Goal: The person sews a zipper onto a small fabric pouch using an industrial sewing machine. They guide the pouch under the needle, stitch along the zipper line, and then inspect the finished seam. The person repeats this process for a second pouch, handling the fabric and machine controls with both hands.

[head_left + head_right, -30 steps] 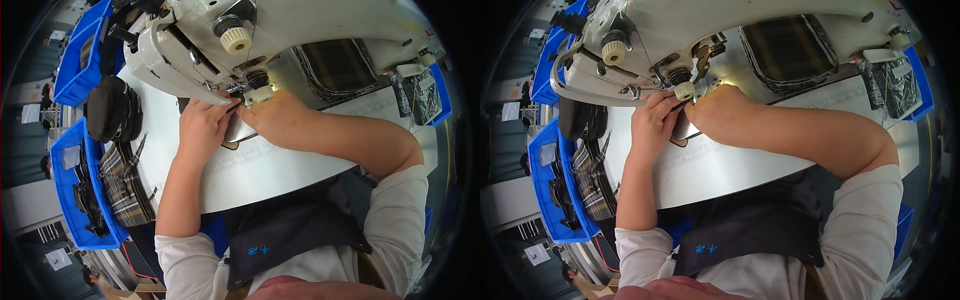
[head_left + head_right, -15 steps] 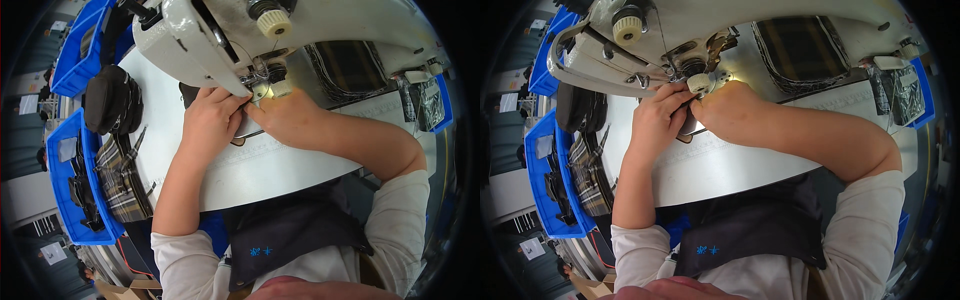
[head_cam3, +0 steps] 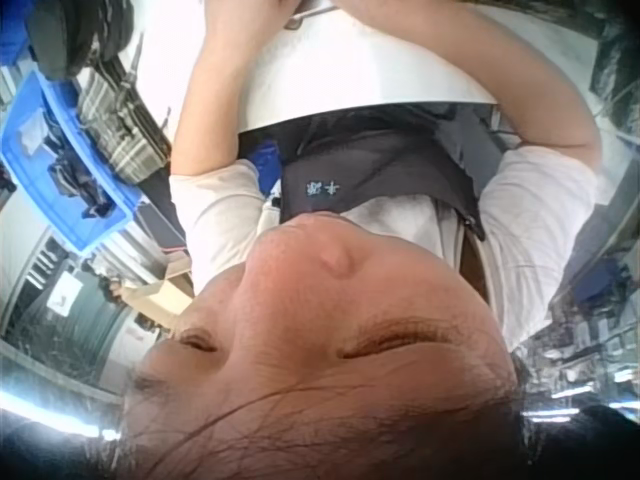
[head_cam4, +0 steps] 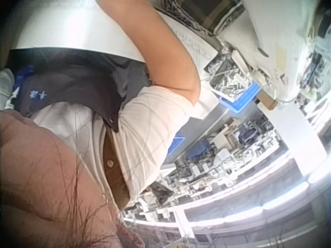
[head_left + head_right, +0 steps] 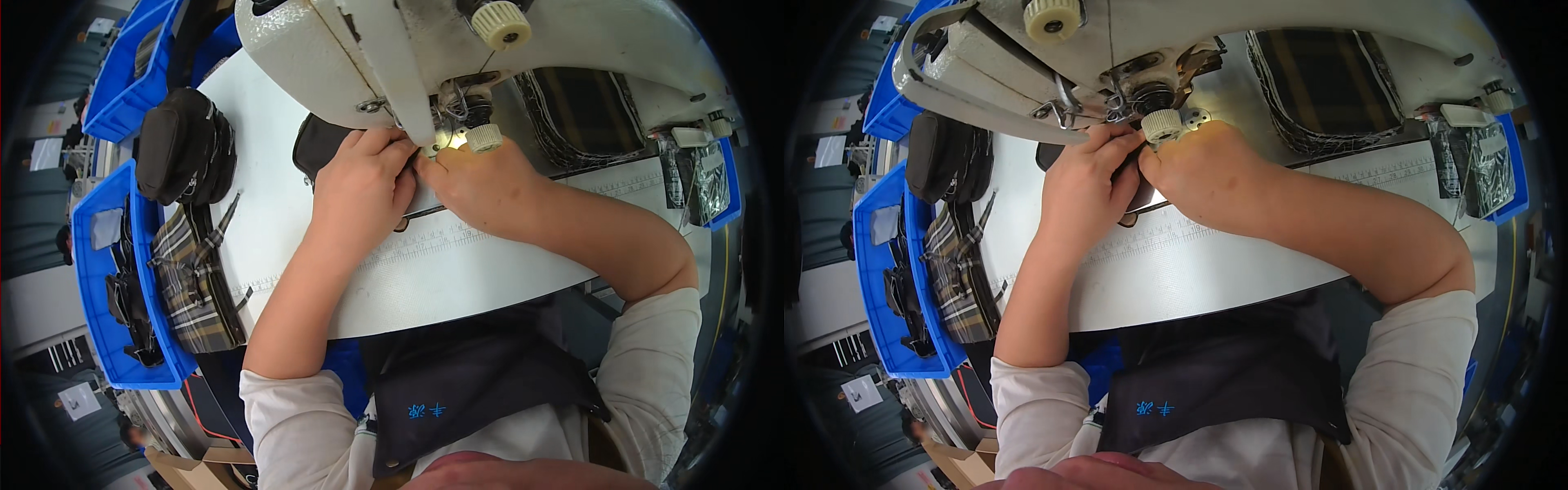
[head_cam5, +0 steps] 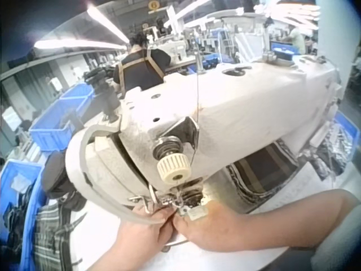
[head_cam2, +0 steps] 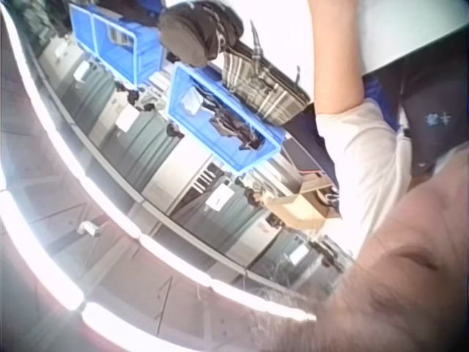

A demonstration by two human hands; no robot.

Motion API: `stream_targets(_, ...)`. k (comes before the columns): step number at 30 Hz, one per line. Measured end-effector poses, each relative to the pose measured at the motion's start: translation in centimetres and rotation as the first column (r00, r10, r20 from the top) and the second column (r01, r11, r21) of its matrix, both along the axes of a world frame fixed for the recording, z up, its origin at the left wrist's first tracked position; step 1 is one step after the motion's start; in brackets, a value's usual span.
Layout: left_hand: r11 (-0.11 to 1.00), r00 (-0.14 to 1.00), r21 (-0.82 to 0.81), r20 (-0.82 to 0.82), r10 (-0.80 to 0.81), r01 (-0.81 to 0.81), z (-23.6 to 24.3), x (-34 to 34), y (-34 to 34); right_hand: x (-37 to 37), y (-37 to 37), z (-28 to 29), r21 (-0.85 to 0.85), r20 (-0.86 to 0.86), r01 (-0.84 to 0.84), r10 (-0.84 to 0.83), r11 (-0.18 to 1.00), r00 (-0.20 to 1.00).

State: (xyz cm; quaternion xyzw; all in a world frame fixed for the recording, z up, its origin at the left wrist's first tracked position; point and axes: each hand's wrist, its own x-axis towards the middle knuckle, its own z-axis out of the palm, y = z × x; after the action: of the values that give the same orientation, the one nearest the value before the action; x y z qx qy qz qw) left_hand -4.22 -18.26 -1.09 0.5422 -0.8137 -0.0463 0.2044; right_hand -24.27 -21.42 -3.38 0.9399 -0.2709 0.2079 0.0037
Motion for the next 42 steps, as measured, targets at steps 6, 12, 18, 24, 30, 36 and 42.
stream_targets(6,1.000,1.000,-0.007,-0.013,0.015,-0.015,0.0,0.0,0.2,-0.1,0.0,0.6,-0.004,0.022,0.008,-0.008,1.000,1.000)
stream_targets(12,0.964,0.982,-0.241,0.174,-0.067,0.109,0.4,0.7,-0.5,-0.2,-0.2,0.1,-0.023,0.025,-0.008,0.008,1.000,1.000)
stream_targets(18,0.969,0.982,-0.219,0.169,-0.079,0.116,0.0,1.3,-1.1,-0.2,-0.5,-0.4,-0.064,0.034,-0.035,0.037,0.997,0.999)
stream_targets(24,0.998,0.998,0.045,0.042,-0.050,0.048,0.9,2.0,-0.9,-0.2,-0.6,-0.2,-0.072,0.038,-0.050,0.053,0.996,0.998)
stream_targets(30,0.995,1.000,0.098,0.017,0.002,-0.004,1.4,0.1,0.8,-0.6,-0.1,0.4,0.035,-0.054,-0.059,0.061,0.998,0.997)
stream_targets(36,1.000,0.996,-0.012,0.091,-0.017,0.018,0.8,0.2,0.9,-0.6,0.1,0.6,0.058,-0.064,-0.071,0.075,0.996,0.995)
stream_targets(42,0.990,0.985,-0.120,0.164,-0.060,0.080,0.4,0.7,0.6,-0.5,0.1,0.8,0.081,-0.080,-0.091,0.098,0.993,0.992)
